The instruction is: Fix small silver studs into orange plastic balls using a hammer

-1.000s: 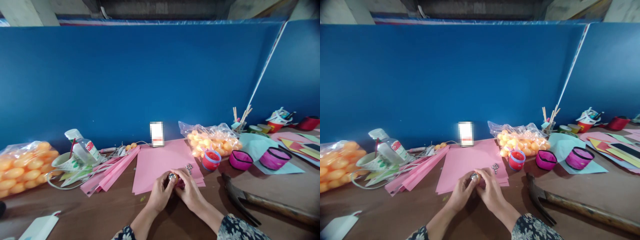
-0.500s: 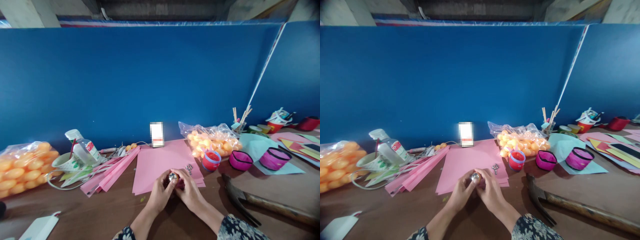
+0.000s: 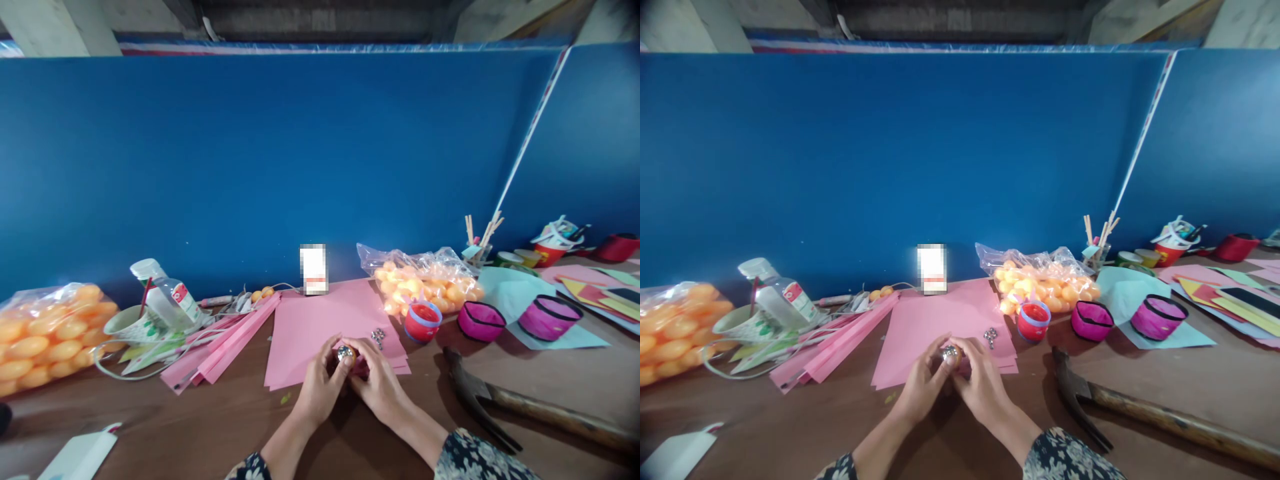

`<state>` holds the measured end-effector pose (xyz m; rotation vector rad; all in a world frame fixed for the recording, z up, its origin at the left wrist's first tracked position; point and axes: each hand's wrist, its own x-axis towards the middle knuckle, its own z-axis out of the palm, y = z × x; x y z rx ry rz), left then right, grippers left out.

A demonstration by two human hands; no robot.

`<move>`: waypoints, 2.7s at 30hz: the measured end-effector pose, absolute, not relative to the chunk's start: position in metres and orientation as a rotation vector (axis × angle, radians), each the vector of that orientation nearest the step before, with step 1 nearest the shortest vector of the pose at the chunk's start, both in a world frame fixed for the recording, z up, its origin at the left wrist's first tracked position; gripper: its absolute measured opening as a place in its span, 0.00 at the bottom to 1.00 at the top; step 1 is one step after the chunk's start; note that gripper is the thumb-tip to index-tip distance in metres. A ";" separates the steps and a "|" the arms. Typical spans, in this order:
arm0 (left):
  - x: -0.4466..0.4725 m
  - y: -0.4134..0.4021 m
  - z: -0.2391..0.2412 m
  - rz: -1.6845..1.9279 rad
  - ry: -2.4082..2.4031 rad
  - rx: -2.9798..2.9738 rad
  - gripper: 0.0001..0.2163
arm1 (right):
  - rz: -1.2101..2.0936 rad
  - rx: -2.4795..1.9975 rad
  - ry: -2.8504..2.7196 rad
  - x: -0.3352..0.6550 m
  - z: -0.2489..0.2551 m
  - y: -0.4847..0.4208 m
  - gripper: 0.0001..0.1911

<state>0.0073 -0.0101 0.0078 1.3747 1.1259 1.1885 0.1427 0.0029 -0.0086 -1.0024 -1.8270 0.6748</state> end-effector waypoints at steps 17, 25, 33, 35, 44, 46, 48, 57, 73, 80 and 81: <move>0.004 -0.006 -0.001 1.195 1.093 1.453 0.20 | 0.654 -0.969 -1.826 0.143 -0.009 0.003 0.21; 0.004 -0.005 -0.001 1.188 1.103 1.450 0.20 | 0.695 -0.963 -1.805 0.143 -0.009 0.003 0.19; 0.003 -0.004 -0.004 1.187 1.105 1.402 0.22 | 0.749 -0.969 -1.786 0.142 -0.009 0.002 0.20; 0.003 -0.004 -0.004 1.186 1.114 1.397 0.22 | 0.771 -0.966 -1.774 0.142 -0.008 0.002 0.20; 0.003 -0.006 0.001 1.197 1.119 1.410 0.22 | 0.787 -0.945 -1.771 0.142 -0.008 0.002 0.22; 0.003 -0.007 0.002 1.184 1.106 1.435 0.22 | 0.758 -0.953 -1.777 0.142 -0.010 0.002 0.21; 0.002 -0.008 0.004 1.170 1.097 1.455 0.22 | 0.721 -0.968 -1.787 0.142 -0.012 0.002 0.20; 0.004 -0.011 0.009 1.133 1.132 1.514 0.25 | 0.760 -0.973 -1.777 0.142 -0.013 0.003 0.16; 0.008 -0.013 0.017 1.147 1.039 1.493 0.17 | 0.808 -0.958 -1.771 0.142 -0.012 0.002 0.19; 0.008 -0.011 0.014 1.147 1.033 1.497 0.19 | 0.832 -0.959 -1.784 0.142 -0.012 0.001 0.19; 0.007 -0.011 0.013 1.143 1.050 1.498 0.20 | 0.834 -0.956 -1.780 0.142 -0.012 0.001 0.19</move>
